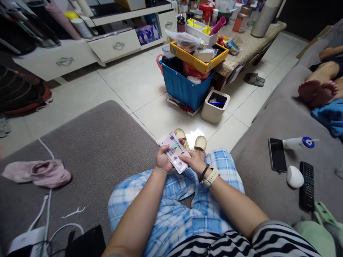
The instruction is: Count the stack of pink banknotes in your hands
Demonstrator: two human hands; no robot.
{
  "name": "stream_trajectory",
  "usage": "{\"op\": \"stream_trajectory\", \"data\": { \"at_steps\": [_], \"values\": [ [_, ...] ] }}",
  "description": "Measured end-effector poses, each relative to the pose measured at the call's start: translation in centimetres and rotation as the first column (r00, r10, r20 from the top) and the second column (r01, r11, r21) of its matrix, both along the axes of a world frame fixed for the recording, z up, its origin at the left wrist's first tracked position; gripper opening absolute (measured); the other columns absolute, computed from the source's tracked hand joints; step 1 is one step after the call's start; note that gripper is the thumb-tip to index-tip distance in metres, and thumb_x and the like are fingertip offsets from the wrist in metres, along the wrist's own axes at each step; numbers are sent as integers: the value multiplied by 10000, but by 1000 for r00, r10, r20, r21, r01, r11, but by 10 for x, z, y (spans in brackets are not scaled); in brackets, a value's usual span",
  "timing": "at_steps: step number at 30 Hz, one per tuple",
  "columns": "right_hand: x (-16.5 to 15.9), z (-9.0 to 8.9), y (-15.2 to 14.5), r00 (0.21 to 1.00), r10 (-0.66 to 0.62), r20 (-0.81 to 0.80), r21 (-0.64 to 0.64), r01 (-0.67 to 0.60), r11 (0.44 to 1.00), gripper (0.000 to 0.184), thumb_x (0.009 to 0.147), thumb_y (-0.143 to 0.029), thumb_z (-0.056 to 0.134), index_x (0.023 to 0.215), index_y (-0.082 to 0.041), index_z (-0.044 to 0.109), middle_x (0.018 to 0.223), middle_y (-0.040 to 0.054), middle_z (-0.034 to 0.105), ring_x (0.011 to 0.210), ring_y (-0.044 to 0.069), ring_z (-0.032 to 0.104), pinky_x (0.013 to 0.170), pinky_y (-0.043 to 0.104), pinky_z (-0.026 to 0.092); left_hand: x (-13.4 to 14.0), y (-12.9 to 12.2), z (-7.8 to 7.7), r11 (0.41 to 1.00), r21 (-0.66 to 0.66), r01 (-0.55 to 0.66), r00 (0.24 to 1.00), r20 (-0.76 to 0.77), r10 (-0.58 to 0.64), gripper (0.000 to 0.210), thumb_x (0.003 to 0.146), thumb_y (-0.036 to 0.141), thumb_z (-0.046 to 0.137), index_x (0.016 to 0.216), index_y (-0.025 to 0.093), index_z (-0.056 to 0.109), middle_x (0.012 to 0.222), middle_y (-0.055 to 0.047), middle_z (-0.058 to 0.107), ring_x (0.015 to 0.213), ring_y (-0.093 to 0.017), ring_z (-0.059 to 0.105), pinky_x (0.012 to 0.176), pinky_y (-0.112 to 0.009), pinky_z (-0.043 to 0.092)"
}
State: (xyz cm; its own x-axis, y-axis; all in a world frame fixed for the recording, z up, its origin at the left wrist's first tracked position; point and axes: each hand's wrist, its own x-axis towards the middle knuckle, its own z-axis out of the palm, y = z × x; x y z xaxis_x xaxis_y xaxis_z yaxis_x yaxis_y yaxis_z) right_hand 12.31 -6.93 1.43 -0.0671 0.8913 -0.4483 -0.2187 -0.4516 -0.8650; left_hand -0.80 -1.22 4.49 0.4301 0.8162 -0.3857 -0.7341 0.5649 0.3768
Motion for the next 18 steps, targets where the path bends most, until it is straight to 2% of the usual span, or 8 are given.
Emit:
{"op": "stream_trajectory", "data": {
  "at_steps": [4, 9, 13, 16, 18],
  "values": [
    [1, 5, -9, 992, 63, 108, 33, -67, 997, 486, 700, -615, 819, 809, -172, 654, 641, -8, 629, 557, 125, 518, 542, 262, 390, 0, -4, 4, 999, -3, -35, 999, 20, 35, 643, 622, 104, 583, 1255, 174, 670, 802, -35, 709, 835, -232, 732, 948, -430, 549],
    [-5, 12, -20, 986, 118, 116, 45, -124, 991, 497, 726, -618, 780, 897, -174, 636, 679, 11, 676, 551, 154, 620, 512, 259, 431, -4, -6, 8, 996, -64, -62, 997, 46, 65, 639, 647, 66, 542, 1264, 182, 662, 779, -9, 681, 666, -149, 669, 830, -337, 560],
    [-15, 18, -25, 972, 75, 221, 51, -88, 995, 352, 796, -492, 779, 838, -187, 608, 615, -18, 642, 517, 141, 617, 497, 246, 435, -6, -7, 9, 992, -110, -57, 998, 8, 58, 652, 663, 54, 536, 1290, 189, 650, 773, -6, 689, 662, -137, 675, 745, -279, 547],
    [-18, 21, -28, 973, 40, 228, 49, -52, 997, 264, 847, -396, 756, 814, -192, 592, 561, -41, 617, 467, 122, 575, 489, 241, 426, -9, -10, 10, 998, -62, -31, 998, -54, 27, 648, 677, 85, 548, 1304, 209, 654, 845, -28, 743, 721, -157, 712, 822, -319, 570],
    [-18, 21, -29, 982, 28, 189, 62, -40, 997, 247, 859, -376, 746, 806, -194, 587, 542, -47, 609, 464, 125, 571, 485, 242, 424, -11, -13, 11, 999, 16, 37, 997, -71, -36, 624, 703, 145, 573, 1317, 215, 653, 1036, -82, 782, 897, -221, 750, 911, -394, 577]
  ]
}}
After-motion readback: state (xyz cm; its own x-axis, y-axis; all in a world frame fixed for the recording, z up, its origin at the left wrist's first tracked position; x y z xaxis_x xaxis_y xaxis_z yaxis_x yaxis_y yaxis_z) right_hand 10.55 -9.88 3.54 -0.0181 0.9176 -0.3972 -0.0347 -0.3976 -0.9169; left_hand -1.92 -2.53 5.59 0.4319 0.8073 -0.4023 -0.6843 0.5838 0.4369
